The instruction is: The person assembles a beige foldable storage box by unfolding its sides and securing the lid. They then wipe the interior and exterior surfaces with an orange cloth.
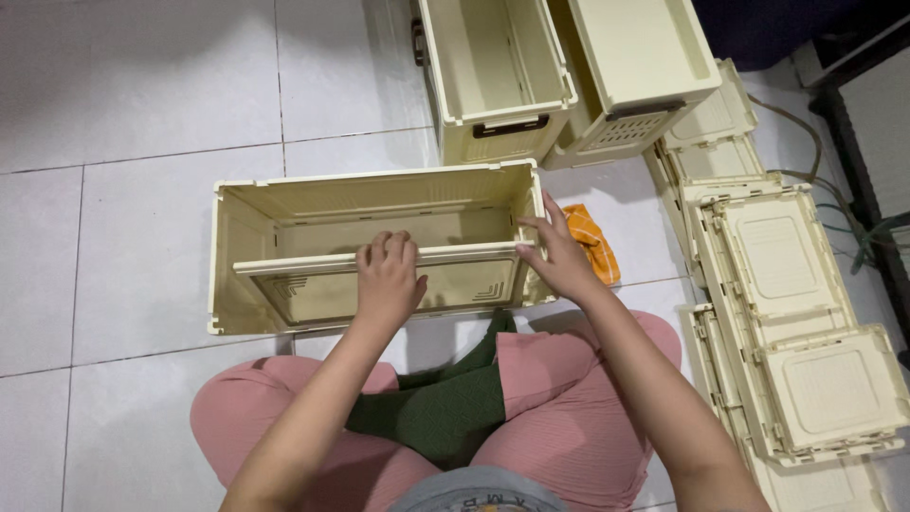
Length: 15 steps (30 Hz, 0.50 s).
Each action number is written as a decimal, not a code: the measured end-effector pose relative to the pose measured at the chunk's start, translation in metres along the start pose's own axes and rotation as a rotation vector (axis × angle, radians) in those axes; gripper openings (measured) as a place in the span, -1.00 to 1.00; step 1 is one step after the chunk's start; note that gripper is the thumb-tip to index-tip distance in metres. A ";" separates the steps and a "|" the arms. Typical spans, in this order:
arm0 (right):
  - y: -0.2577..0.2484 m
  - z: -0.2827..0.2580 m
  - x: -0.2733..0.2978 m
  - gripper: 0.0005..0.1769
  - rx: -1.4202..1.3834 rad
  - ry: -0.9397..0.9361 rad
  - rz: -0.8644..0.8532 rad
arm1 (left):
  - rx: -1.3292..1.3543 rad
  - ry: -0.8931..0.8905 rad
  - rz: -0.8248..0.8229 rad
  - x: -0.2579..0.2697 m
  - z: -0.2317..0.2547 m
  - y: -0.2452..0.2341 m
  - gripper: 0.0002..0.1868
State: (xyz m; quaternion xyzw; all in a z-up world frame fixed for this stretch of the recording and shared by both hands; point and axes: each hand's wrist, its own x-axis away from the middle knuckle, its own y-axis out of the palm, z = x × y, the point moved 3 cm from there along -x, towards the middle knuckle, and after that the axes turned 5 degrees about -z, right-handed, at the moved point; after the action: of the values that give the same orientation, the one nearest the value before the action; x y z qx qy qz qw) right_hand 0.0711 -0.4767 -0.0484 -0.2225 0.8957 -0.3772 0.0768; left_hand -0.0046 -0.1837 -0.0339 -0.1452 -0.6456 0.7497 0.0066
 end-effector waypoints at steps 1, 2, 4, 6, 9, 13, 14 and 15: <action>0.000 -0.002 0.013 -0.38 -0.020 -0.035 -0.022 | 0.044 0.026 -0.010 0.000 0.007 0.001 -0.38; 0.001 -0.005 0.022 -0.35 -0.039 -0.071 -0.043 | 0.087 0.053 -0.021 -0.001 0.016 0.002 -0.40; -0.003 -0.008 0.039 -0.09 -0.090 -0.042 -0.123 | 0.153 0.111 -0.040 -0.007 0.036 0.005 -0.43; -0.007 -0.010 0.053 0.04 -0.107 -0.011 -0.187 | 0.200 0.178 -0.061 -0.014 0.059 0.007 -0.44; -0.012 -0.015 0.064 0.00 -0.075 -0.009 -0.206 | 0.252 0.216 -0.187 -0.028 0.094 0.011 -0.62; -0.010 -0.014 0.064 -0.09 -0.144 0.013 -0.151 | 0.351 0.305 -0.201 -0.046 0.127 0.020 -0.79; -0.007 -0.012 0.064 -0.10 -0.192 0.054 -0.153 | 0.343 0.311 -0.230 -0.049 0.131 0.024 -0.81; -0.005 -0.011 0.063 -0.09 -0.172 0.039 -0.138 | 0.335 0.316 -0.257 -0.052 0.134 0.029 -0.82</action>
State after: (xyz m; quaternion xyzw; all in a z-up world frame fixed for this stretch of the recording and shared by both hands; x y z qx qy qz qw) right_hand 0.0138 -0.5017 -0.0351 -0.2820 0.9087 -0.3074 0.0141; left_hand 0.0196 -0.3281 -0.0341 -0.1745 -0.5165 0.8071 0.2265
